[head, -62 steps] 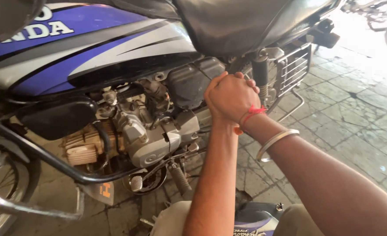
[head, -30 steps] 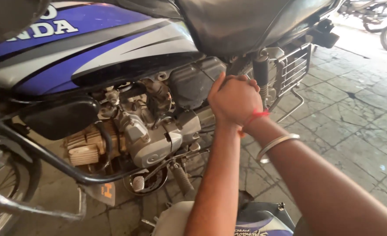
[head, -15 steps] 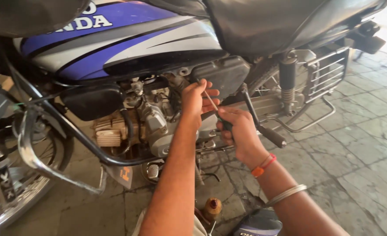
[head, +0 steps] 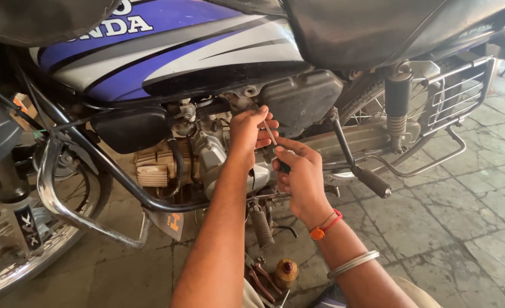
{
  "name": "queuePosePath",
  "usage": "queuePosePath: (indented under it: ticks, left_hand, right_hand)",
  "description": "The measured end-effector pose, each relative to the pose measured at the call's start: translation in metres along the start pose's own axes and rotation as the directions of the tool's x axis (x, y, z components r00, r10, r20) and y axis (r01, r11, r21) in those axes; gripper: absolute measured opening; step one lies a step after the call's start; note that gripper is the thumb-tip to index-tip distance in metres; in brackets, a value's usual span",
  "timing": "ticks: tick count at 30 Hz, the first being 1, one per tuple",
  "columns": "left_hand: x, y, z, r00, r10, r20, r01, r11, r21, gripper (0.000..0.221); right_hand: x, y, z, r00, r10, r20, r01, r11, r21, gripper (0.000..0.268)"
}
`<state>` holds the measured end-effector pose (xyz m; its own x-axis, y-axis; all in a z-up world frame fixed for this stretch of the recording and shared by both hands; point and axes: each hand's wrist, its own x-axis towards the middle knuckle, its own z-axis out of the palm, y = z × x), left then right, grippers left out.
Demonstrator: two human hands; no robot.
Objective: Removing side panels and working on motorcycle engine components.
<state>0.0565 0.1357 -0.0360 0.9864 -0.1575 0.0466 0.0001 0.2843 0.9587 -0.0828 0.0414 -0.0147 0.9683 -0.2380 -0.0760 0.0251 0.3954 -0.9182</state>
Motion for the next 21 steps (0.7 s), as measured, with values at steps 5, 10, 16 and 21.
queuePosePath:
  ticks: [5,10,16,21]
  left_hand:
    - [-0.0081,0.0085,0.0048,1.0,-0.004,0.014,0.004,1.0,0.012,0.032]
    - [-0.0077,0.0076,0.0036,1.0,-0.017,-0.004,0.017,0.999,0.047,0.032]
    - [-0.0037,0.0024,0.0045,1.0,0.005,0.013,-0.006,0.999,0.038,0.033]
    - [-0.0017,0.0014,0.004,1.0,0.018,0.014,-0.018,0.999,0.034,0.034]
  right_hand:
    - [-0.002,-0.0013,-0.0003,1.0,-0.012,-0.015,0.012,1.0,0.019,0.036]
    - [-0.0008,-0.0012,-0.0001,0.999,0.022,-0.029,-0.022,1.0,0.021,0.035]
    - [0.0037,0.005,-0.0032,1.0,-0.001,-0.015,0.002,1.0,0.03,0.035]
    - [0.005,0.0043,-0.0019,1.0,-0.019,-0.019,0.019,1.0,0.019,0.034]
